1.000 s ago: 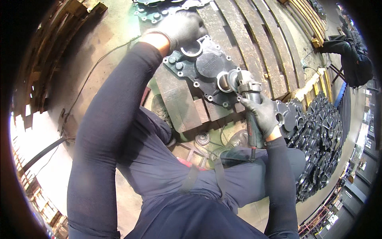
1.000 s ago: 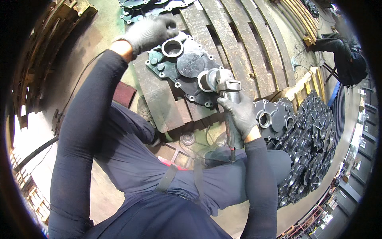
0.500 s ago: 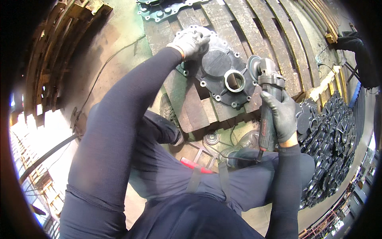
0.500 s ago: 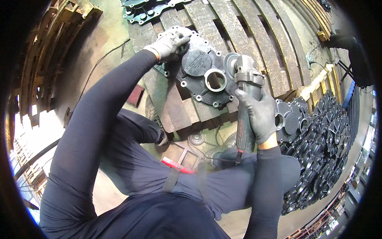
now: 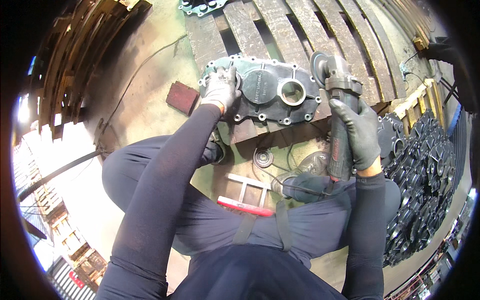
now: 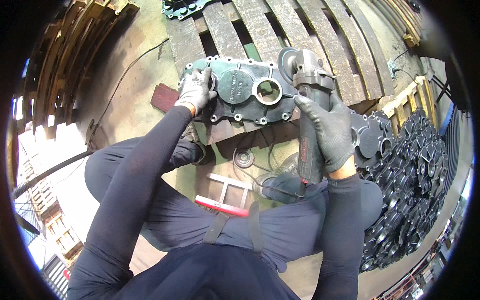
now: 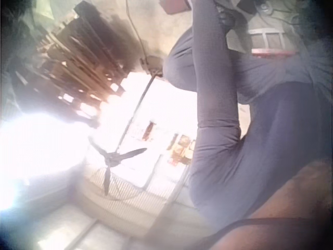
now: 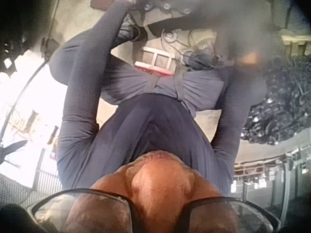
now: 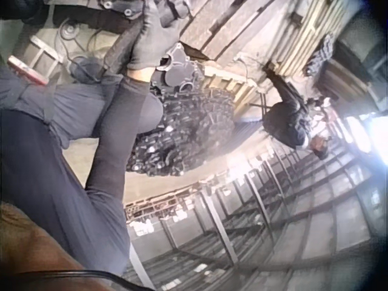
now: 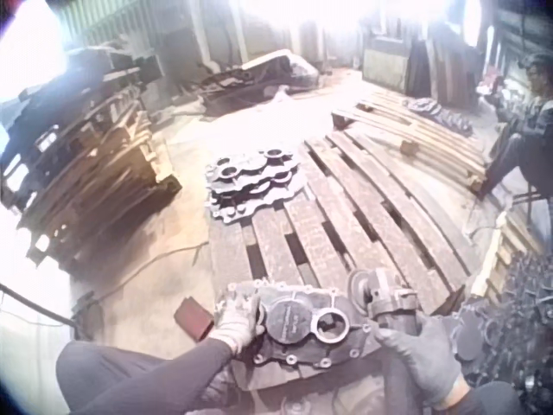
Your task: The person sits on the floor and uses an angle grinder to smooth the edges and surfaces of a metal engine part. They hold the part with one hand and operate the grinder with the other, moving it along the contours of the component.
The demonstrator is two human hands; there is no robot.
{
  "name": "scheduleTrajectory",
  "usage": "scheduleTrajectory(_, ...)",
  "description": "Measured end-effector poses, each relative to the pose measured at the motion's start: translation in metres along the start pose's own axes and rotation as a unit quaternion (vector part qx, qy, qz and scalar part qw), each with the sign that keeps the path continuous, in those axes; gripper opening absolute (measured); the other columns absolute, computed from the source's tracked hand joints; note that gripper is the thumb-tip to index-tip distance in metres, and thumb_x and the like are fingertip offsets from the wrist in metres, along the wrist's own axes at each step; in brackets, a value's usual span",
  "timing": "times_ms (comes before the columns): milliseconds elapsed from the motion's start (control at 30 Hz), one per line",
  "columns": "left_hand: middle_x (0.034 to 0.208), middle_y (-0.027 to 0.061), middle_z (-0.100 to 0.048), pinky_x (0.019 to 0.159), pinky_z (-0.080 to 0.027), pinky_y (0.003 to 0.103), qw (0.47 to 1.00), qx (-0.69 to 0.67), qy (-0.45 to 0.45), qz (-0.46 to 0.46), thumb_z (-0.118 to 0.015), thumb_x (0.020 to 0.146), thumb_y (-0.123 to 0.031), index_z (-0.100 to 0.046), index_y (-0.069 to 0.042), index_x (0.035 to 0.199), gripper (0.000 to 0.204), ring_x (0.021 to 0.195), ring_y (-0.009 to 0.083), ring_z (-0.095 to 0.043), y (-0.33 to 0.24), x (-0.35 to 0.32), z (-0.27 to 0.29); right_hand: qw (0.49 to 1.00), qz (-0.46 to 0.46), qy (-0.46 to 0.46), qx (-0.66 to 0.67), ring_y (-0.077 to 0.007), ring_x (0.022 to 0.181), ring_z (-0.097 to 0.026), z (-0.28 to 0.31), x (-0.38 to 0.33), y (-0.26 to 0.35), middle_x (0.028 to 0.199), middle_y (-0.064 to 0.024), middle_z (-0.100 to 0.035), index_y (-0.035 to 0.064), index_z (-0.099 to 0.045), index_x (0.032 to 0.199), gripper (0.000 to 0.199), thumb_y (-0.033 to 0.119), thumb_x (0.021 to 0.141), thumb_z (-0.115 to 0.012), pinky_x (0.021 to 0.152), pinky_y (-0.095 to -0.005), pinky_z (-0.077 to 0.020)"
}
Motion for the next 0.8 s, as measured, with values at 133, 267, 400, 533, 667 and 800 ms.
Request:
scheduleTrajectory(133, 0.152, 0.0269, -0.060, 0.116, -0.052, 0.057, 0.999, -0.005, 0.034, 0.011, -0.094, 0.085, -0.039, -0.053, -0.012, 0.162, 0.092, 0.137, 0.0506, -0.062, -0.006, -0.002, -0.004, 1.000, 0.025, 0.009, 0.003, -0.0104, 0.074, -0.069, -0.005, -0.012, -0.001, 0.094, -0.0029, -0.077, -0.0012, -0.076, 0.125, 0.046, 0.033, 0.098, -0.091, 0.068, -0.0284, -0.0560)
scheduleTrajectory(267, 0.146, 0.0292, -0.068, 0.116, -0.055, 0.049, 0.997, -0.025, 0.058, -0.040, -0.092, 0.089, -0.040, -0.053, -0.007, 0.162, 0.089, 0.138, 0.0463, -0.067, 0.027, 0.006, 0.048, 0.997, 0.064, 0.026, -0.022, -0.0123, 0.084, -0.072, -0.023, -0.021, 0.015, 0.104, -0.0066, -0.081, -0.0017, -0.077, 0.126, 0.043, 0.025, 0.097, -0.091, 0.075, -0.0314, -0.0585)
scheduleTrajectory(400, 0.133, 0.0245, -0.078, 0.106, -0.061, 0.050, 0.993, 0.032, 0.053, -0.105, -0.073, 0.107, -0.047, -0.065, -0.007, 0.152, 0.061, 0.125, 0.0406, -0.075, 0.000, -0.015, 0.164, 0.994, -0.008, 0.026, -0.104, -0.0132, 0.082, -0.072, -0.016, -0.024, 0.003, 0.099, -0.0076, -0.081, -0.0009, -0.077, 0.125, 0.045, 0.029, 0.095, -0.093, 0.073, -0.0321, -0.0582)
scheduleTrajectory(533, 0.115, 0.0215, -0.083, 0.099, -0.063, 0.048, 0.974, -0.053, -0.149, -0.163, -0.067, 0.111, -0.044, -0.074, -0.008, 0.140, 0.047, 0.109, 0.0358, -0.081, -0.040, -0.062, 0.284, 0.980, -0.012, 0.052, -0.190, -0.0144, 0.087, -0.073, -0.013, -0.015, 0.001, 0.102, -0.0080, -0.081, -0.0018, -0.079, 0.123, 0.043, 0.028, 0.095, -0.092, 0.078, -0.0337, -0.0586)
scheduleTrajectory(667, 0.102, 0.0262, -0.081, 0.093, -0.062, 0.053, 0.956, -0.144, -0.148, -0.210, -0.061, 0.108, -0.035, -0.079, 0.000, 0.110, 0.039, 0.101, 0.0450, -0.079, -0.057, -0.104, 0.335, 0.966, -0.014, 0.095, -0.239, -0.0146, 0.091, -0.073, -0.025, 0.001, -0.015, 0.105, -0.0084, -0.082, -0.0026, -0.080, 0.121, 0.042, 0.028, 0.095, -0.091, 0.083, -0.0336, -0.0585)
scheduleTrajectory(800, 0.103, 0.0264, -0.081, 0.093, -0.063, 0.053, 0.963, -0.123, -0.144, -0.190, -0.062, 0.108, -0.034, -0.079, 0.000, 0.104, 0.039, 0.100, 0.0439, -0.080, -0.042, -0.107, 0.362, 0.951, -0.019, 0.100, -0.293, -0.0175, 0.096, -0.075, -0.044, 0.019, -0.011, 0.110, -0.0114, -0.083, -0.0035, -0.080, 0.124, 0.050, 0.033, 0.093, -0.093, 0.088, -0.0351, -0.0591)
Point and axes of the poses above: each hand's wrist, its own x-axis towards the middle knuckle, its own z-axis out of the back of the hand, y = z × x, the point moved 9 cm from there along x, towards the middle knuckle
